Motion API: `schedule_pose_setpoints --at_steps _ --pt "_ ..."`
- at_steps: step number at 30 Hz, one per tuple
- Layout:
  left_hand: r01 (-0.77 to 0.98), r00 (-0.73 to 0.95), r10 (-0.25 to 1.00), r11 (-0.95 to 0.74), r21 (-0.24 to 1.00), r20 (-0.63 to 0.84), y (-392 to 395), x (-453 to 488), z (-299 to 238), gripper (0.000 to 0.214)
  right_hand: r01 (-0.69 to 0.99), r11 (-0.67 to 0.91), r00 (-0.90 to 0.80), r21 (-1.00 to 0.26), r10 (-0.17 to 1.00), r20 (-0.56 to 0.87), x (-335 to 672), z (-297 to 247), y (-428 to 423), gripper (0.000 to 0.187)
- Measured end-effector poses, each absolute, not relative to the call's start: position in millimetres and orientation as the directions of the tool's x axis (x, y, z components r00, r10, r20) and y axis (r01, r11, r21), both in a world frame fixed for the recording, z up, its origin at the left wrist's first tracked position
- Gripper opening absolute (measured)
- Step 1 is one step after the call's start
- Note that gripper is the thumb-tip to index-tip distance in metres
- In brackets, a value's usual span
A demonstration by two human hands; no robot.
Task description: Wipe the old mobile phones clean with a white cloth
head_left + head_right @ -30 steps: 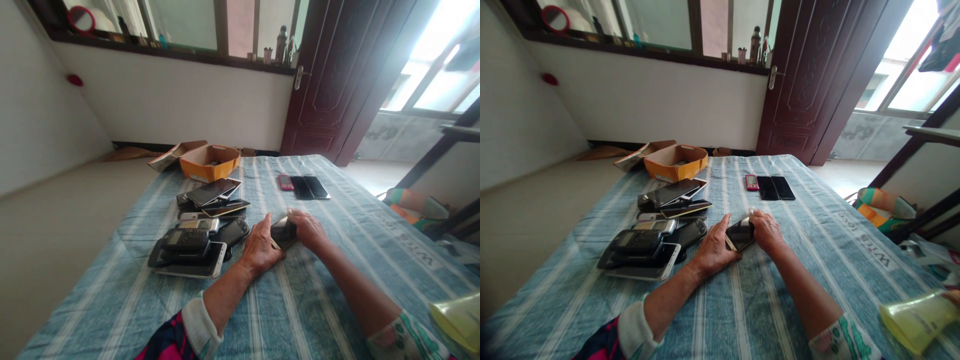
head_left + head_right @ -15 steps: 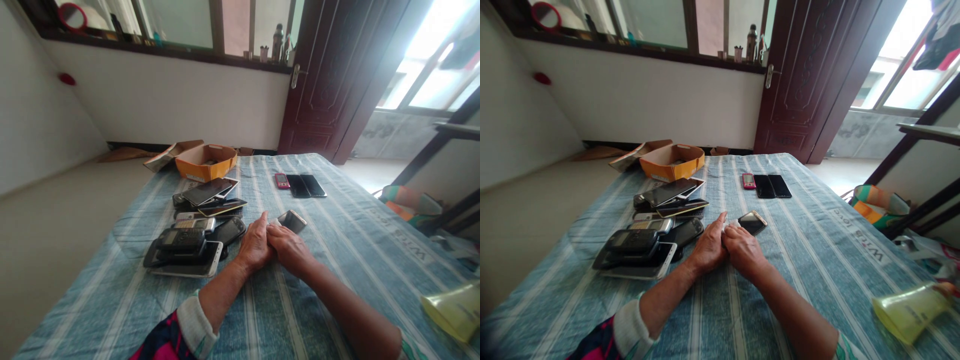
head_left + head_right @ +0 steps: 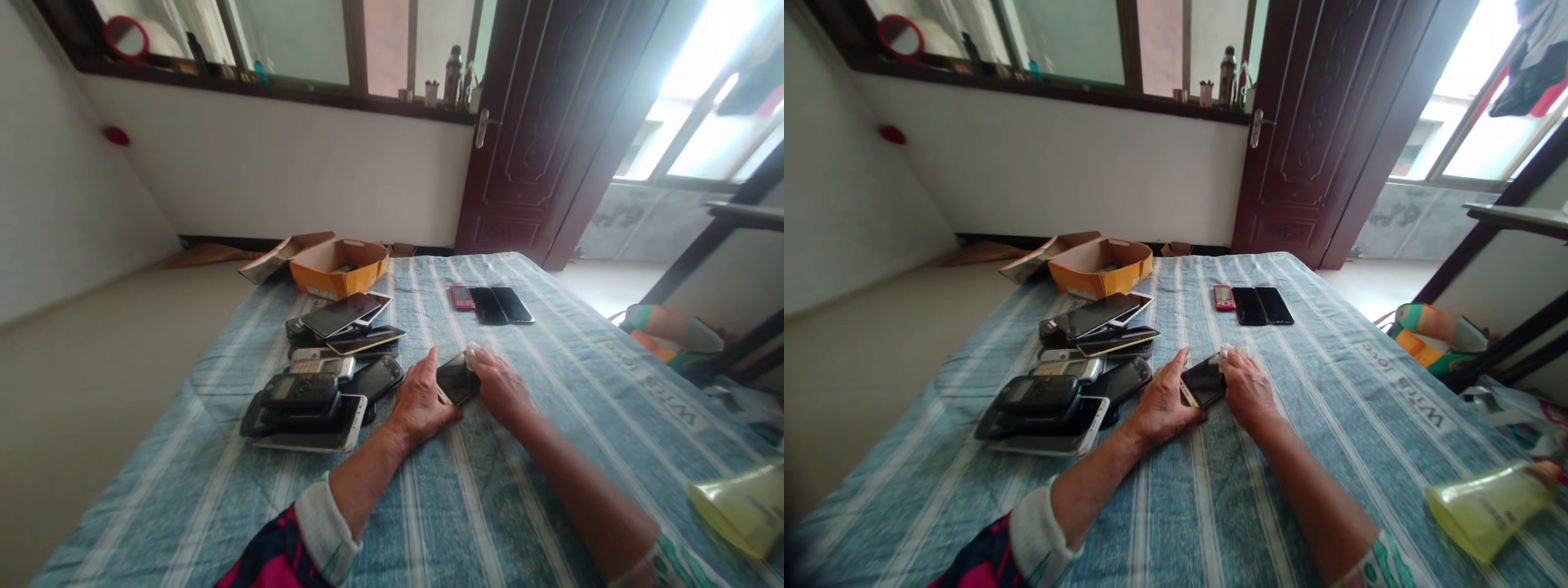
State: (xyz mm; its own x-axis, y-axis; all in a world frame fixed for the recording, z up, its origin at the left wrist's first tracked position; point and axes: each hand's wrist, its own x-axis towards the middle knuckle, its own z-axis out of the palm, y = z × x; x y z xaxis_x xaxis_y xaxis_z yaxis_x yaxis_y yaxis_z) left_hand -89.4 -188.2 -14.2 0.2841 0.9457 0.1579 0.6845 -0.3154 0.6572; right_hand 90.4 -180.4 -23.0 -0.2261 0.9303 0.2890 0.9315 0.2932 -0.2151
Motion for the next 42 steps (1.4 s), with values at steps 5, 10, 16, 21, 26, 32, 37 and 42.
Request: schedule_pose_setpoints --at_steps 5,10,16,21,26,32,37,42 --pt "0.674 0.288 0.937 -0.346 0.653 0.198 -188 -89 -15 0.102 0.840 0.506 -0.382 -0.199 0.809 0.447 76 -40 -213 0.045" --pt "0.673 0.311 0.921 -0.389 0.630 0.236 -187 -90 -18 0.088 0.748 0.629 -0.486 -0.212 0.737 0.470 64 -34 -227 0.046" --pt "0.669 0.331 0.909 -0.415 0.616 0.253 -187 -90 -19 0.091 0.747 0.617 -0.460 -0.247 0.747 0.480 77 -38 -236 0.048" --pt "0.672 0.349 0.907 -0.416 0.612 0.234 -187 -91 -18 0.092 0.726 0.630 -0.489 -0.275 0.755 0.437 76 -30 -231 0.044" --pt "0.675 0.359 0.910 -0.407 0.616 0.207 -186 -93 -16 0.095 0.731 0.627 -0.524 -0.269 0.768 0.368 58 -16 -212 0.034" --pt "0.682 0.345 0.916 -0.394 0.616 0.204 -187 -92 -14 0.092 0.732 0.639 -0.526 -0.237 0.751 0.398 63 -24 -218 0.038" --pt "0.687 0.320 0.934 -0.345 0.639 0.159 -188 -91 -12 0.106 0.814 0.537 -0.450 -0.221 0.824 0.345 86 -23 -205 0.045" --pt "0.688 0.330 0.934 -0.338 0.642 0.139 -188 -93 -10 0.108 0.912 0.331 -0.258 -0.243 0.922 0.287 101 -19 -179 0.051"
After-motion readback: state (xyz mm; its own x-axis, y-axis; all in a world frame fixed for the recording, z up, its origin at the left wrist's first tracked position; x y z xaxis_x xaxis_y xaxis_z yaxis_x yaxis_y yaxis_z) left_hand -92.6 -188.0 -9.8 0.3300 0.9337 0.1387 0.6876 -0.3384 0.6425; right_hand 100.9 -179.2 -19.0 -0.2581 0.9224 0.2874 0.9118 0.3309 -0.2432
